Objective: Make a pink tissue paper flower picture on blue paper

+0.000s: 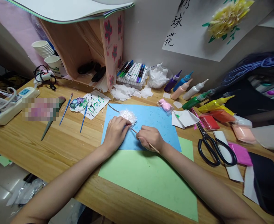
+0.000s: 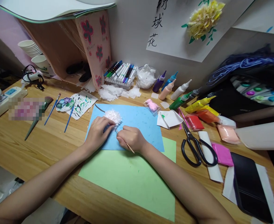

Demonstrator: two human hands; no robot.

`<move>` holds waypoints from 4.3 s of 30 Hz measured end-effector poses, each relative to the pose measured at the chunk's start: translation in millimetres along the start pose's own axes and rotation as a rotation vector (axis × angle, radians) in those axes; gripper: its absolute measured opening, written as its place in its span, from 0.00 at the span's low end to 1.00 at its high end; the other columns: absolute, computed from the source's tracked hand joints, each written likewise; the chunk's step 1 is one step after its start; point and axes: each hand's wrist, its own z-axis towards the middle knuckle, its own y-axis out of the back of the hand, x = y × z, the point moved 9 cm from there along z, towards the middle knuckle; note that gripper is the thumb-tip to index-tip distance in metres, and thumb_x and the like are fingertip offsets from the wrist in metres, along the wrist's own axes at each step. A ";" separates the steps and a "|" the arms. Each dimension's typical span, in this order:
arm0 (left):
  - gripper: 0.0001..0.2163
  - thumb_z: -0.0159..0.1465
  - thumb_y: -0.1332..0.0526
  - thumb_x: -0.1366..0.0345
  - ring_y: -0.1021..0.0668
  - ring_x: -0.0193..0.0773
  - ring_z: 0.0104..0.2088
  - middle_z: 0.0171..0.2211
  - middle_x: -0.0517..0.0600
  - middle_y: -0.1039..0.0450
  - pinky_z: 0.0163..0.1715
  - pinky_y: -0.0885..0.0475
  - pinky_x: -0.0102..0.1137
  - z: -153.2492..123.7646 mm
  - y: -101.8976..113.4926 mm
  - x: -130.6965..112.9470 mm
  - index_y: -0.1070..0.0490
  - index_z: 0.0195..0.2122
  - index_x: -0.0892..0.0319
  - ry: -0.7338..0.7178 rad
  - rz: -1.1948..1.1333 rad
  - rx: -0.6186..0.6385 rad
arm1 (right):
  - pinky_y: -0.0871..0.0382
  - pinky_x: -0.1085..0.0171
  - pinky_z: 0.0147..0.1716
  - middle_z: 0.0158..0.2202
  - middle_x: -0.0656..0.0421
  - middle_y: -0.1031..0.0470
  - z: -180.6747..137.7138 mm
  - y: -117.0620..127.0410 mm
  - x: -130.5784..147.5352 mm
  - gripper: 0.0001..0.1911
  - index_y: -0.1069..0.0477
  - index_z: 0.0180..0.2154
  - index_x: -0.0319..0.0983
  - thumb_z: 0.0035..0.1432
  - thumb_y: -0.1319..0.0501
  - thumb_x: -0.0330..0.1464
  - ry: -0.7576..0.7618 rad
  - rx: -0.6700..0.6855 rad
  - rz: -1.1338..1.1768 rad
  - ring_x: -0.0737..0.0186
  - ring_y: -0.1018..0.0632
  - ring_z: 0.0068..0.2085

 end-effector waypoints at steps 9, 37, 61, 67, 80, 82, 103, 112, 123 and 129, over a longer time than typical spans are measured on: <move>0.06 0.64 0.46 0.66 0.32 0.39 0.39 0.36 0.48 0.29 0.39 0.38 0.35 -0.1 3.4 1.5 0.30 0.37 0.57 0.000 0.026 -0.023 | 0.48 0.63 0.21 0.15 0.59 0.39 -7.6 19.9 10.8 0.24 0.39 0.22 0.40 0.65 0.63 0.34 0.066 -0.162 0.060 0.63 0.42 0.21; 0.14 0.61 0.54 0.74 0.35 0.49 0.46 0.44 0.59 0.37 0.45 0.37 0.43 -4.8 15.8 63.7 0.39 0.46 0.61 0.340 0.304 -0.204 | 0.39 0.65 0.29 0.20 0.61 0.37 -4.0 -17.2 -54.5 0.22 0.41 0.24 0.39 0.67 0.60 0.39 -0.544 -0.004 0.276 0.67 0.34 0.24; 0.14 0.61 0.55 0.76 0.36 0.49 0.44 0.43 0.59 0.38 0.45 0.37 0.42 -3.5 15.2 61.5 0.37 0.45 0.62 0.349 0.353 -0.167 | 0.39 0.65 0.24 0.15 0.61 0.38 9.6 -9.7 -67.5 0.28 0.42 0.16 0.40 0.66 0.59 0.40 -0.550 -0.156 0.329 0.68 0.35 0.19; 0.14 0.61 0.55 0.76 0.36 0.50 0.45 0.43 0.59 0.38 0.45 0.37 0.42 -3.7 14.5 63.3 0.37 0.45 0.62 0.354 0.328 -0.167 | 0.38 0.64 0.24 0.14 0.60 0.38 4.3 -1.7 -69.0 0.28 0.42 0.15 0.40 0.66 0.59 0.39 -0.556 -0.243 0.297 0.68 0.35 0.18; 0.14 0.61 0.55 0.76 0.35 0.49 0.44 0.43 0.58 0.37 0.45 0.37 0.42 -4.4 15.3 62.3 0.37 0.45 0.61 0.348 0.344 -0.180 | 0.38 0.66 0.25 0.15 0.62 0.37 9.5 -17.3 -70.5 0.26 0.42 0.17 0.40 0.66 0.59 0.40 -0.559 -0.117 0.273 0.68 0.33 0.19; 0.14 0.61 0.55 0.76 0.36 0.48 0.45 0.43 0.58 0.38 0.45 0.37 0.42 -4.2 15.1 62.6 0.37 0.45 0.61 0.351 0.339 -0.176 | 0.38 0.66 0.24 0.13 0.63 0.39 9.1 -19.5 -77.1 0.26 0.43 0.17 0.41 0.66 0.58 0.41 -0.626 -0.141 0.298 0.68 0.33 0.17; 0.10 0.65 0.49 0.64 0.31 0.47 0.42 0.39 0.56 0.32 0.40 0.35 0.37 61.0 56.9 52.2 0.32 0.41 0.61 0.250 0.493 -0.229 | 0.57 0.70 0.11 0.07 0.67 0.50 -41.6 5.8 -133.5 0.27 0.46 0.13 0.39 0.58 0.49 0.47 -1.049 -0.538 0.905 0.76 0.47 0.10; 0.10 0.60 0.42 0.62 0.28 0.50 0.41 0.37 0.59 0.27 0.34 0.34 0.35 125.4 46.2 74.0 0.27 0.36 0.63 0.341 0.490 -0.189 | 0.63 0.70 0.10 0.08 0.68 0.51 -46.1 4.0 -136.8 0.28 0.47 0.13 0.38 0.58 0.49 0.48 -1.041 -0.624 0.936 0.77 0.48 0.09; 0.09 0.61 0.44 0.64 0.29 0.45 0.38 0.32 0.54 0.27 0.36 0.35 0.34 105.7 79.7 72.4 0.26 0.32 0.59 0.277 0.242 -0.364 | 0.61 0.70 0.11 0.09 0.67 0.50 -46.9 5.3 -135.3 0.29 0.46 0.14 0.38 0.59 0.52 0.50 -1.023 -0.625 0.922 0.77 0.46 0.09; 0.08 0.60 0.42 0.61 0.29 0.36 0.34 0.31 0.48 0.27 0.36 0.36 0.29 66.5 87.4 35.8 0.27 0.31 0.58 0.110 -0.231 -0.248 | 0.58 0.69 0.11 0.10 0.66 0.48 -42.8 8.9 -130.1 0.28 0.45 0.15 0.39 0.59 0.52 0.49 -0.982 -0.593 0.889 0.75 0.45 0.10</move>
